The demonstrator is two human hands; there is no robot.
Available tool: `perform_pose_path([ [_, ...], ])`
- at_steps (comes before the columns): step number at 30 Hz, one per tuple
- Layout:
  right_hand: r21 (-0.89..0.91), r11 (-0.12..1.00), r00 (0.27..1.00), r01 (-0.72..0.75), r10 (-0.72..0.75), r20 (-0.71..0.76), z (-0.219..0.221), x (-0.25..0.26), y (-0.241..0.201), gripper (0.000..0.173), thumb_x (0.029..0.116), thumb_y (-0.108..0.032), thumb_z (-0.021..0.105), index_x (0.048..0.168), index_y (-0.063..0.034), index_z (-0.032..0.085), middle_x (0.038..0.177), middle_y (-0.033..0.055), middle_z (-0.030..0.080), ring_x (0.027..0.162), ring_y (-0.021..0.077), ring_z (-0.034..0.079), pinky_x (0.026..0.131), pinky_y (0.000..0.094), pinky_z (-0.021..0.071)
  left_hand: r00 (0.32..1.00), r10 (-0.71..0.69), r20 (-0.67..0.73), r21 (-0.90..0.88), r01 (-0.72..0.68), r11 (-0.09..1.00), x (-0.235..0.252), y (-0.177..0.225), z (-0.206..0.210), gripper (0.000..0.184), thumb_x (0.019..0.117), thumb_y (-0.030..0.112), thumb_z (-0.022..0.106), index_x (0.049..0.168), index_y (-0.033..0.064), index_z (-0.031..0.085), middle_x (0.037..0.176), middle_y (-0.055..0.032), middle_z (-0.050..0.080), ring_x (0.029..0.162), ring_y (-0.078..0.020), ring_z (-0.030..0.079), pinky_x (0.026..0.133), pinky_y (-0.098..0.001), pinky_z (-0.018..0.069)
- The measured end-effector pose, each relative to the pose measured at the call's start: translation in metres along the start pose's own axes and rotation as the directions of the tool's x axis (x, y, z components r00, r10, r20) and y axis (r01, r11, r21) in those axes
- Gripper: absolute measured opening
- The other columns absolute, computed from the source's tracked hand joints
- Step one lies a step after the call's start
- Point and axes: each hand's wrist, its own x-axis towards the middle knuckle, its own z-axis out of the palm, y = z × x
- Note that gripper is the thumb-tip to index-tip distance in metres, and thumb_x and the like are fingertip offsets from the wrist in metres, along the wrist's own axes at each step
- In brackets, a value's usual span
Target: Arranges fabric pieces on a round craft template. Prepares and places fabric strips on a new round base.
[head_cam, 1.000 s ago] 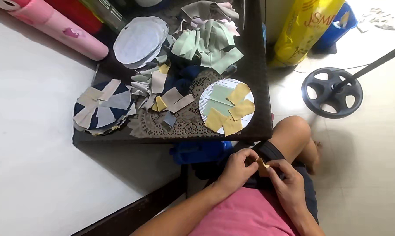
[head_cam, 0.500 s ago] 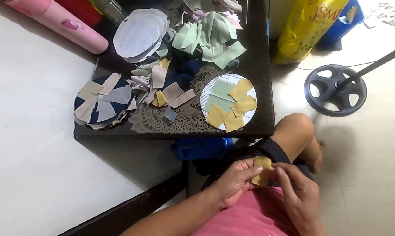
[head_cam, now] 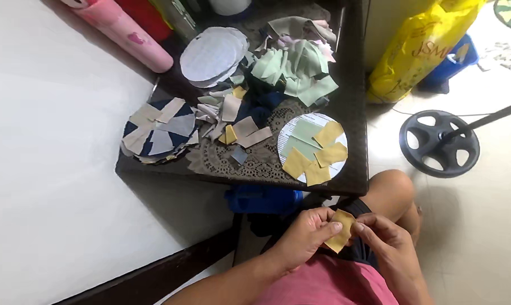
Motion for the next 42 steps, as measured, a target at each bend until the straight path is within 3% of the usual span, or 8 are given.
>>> perform_pose_path([
  [6, -0.182, 0.980, 0.997, 0.078, -0.073, 0.034, 0.020, 0.036, -0.022, 0.008, 0.0918, -0.013, 0.068, 0.089, -0.0084, 0.074, 0.084, -0.0045, 0.068, 0.073, -0.0012, 0.064, 0.066, 0.0133, 0.0539, 0.934, 0.337, -0.122, 0.364, -0.273, 0.890, 0.008, 0.031, -0.025, 0.009, 0.0978, 0.008, 0.065, 0.102, 0.0021, 0.070, 0.086, 0.0029, 0.072, 0.076, -0.0001, 0.068, 0.072, -0.0181, 0.0577],
  [13, -0.565, 0.808, 0.985, 0.170, -0.143, 0.093, 0.054, 0.127, -0.054, 0.018, 0.0964, -0.020, 0.065, 0.096, -0.0048, 0.075, 0.092, 0.0038, 0.066, 0.074, 0.0039, 0.060, 0.068, 0.0215, 0.0504, 0.845, 0.474, -0.247, 0.633, -0.229, 0.739, 0.047, 0.091, -0.057, 0.016, 0.0995, 0.016, 0.065, 0.106, 0.0026, 0.070, 0.083, 0.0009, 0.070, 0.069, -0.0004, 0.063, 0.067, -0.0195, 0.0526],
  [18, -0.755, 0.653, 0.998, 0.058, -0.035, 0.046, 0.070, 0.182, -0.063, 0.017, 0.0984, -0.020, 0.066, 0.099, -0.0061, 0.077, 0.100, 0.0123, 0.068, 0.086, 0.0243, 0.065, 0.079, 0.0478, 0.0517, 0.807, 0.506, -0.304, 0.794, -0.079, 0.603, 0.081, 0.121, -0.070, 0.017, 0.1035, 0.017, 0.061, 0.106, 0.0037, 0.072, 0.079, -0.0053, 0.067, 0.066, -0.0113, 0.059, 0.067, -0.0323, 0.0508],
  [21, -0.838, 0.545, 0.998, -0.034, 0.067, 0.003, 0.077, 0.201, -0.069, 0.016, 0.0988, -0.019, 0.066, 0.101, -0.0068, 0.077, 0.109, 0.0154, 0.068, 0.102, 0.0323, 0.065, 0.087, 0.0548, 0.0501, 0.815, 0.480, -0.325, 0.829, 0.001, 0.559, 0.098, 0.128, -0.073, 0.019, 0.1046, 0.017, 0.058, 0.107, 0.0035, 0.071, 0.081, -0.0084, 0.069, 0.068, -0.0159, 0.065, 0.069, -0.0361, 0.0569],
  [26, -0.914, 0.403, 0.993, -0.052, 0.122, -0.003, 0.078, 0.215, -0.070, 0.018, 0.0987, -0.021, 0.065, 0.101, -0.0082, 0.078, 0.112, 0.0166, 0.069, 0.111, 0.0373, 0.063, 0.089, 0.0577, 0.0487, 0.814, 0.471, -0.338, 0.894, 0.122, 0.431, 0.114, 0.128, -0.074, 0.021, 0.1020, 0.021, 0.061, 0.099, 0.0042, 0.073, 0.079, -0.0108, 0.068, 0.075, -0.0250, 0.066, 0.072, -0.0468, 0.0541],
  [34, -0.932, 0.361, 0.995, -0.033, 0.102, 0.004, 0.074, 0.221, -0.069, 0.017, 0.0955, -0.022, 0.070, 0.096, -0.0068, 0.077, 0.107, 0.0176, 0.069, 0.109, 0.0388, 0.062, 0.085, 0.0591, 0.0482, 0.839, 0.426, -0.339, 0.918, 0.197, 0.344, 0.121, 0.131, -0.071, 0.023, 0.1006, 0.024, 0.063, 0.092, 0.0044, 0.071, 0.080, -0.0126, 0.068, 0.081, -0.0297, 0.068, 0.072, -0.0506, 0.0533],
  [38, -0.911, 0.412, 1.000, 0.023, -0.010, 0.021, 0.068, 0.220, -0.065, 0.010, 0.0936, -0.015, 0.072, 0.099, -0.0061, 0.074, 0.105, 0.0177, 0.067, 0.104, 0.0396, 0.063, 0.083, 0.0594, 0.0494, 0.841, 0.431, -0.327, 0.926, 0.194, 0.324, 0.121, 0.133, -0.073, 0.024, 0.1012, 0.024, 0.062, 0.091, 0.0046, 0.071, 0.080, -0.0125, 0.068, 0.080, -0.0295, 0.068, 0.070, -0.0502, 0.0528],
  [42, -0.857, 0.456, 0.964, 0.239, -0.217, 0.153, 0.060, 0.218, -0.050, 0.014, 0.0934, -0.005, 0.068, 0.103, -0.0075, 0.077, 0.106, 0.0190, 0.068, 0.102, 0.0399, 0.064, 0.082, 0.0588, 0.0511, 0.847, 0.428, -0.315, 0.930, 0.186, 0.317, 0.122, 0.135, -0.075, 0.023, 0.1010, 0.024, 0.063, 0.091, 0.0042, 0.071, 0.079, -0.0125, 0.068, 0.079, -0.0294, 0.068, 0.069, -0.0499, 0.0530],
])
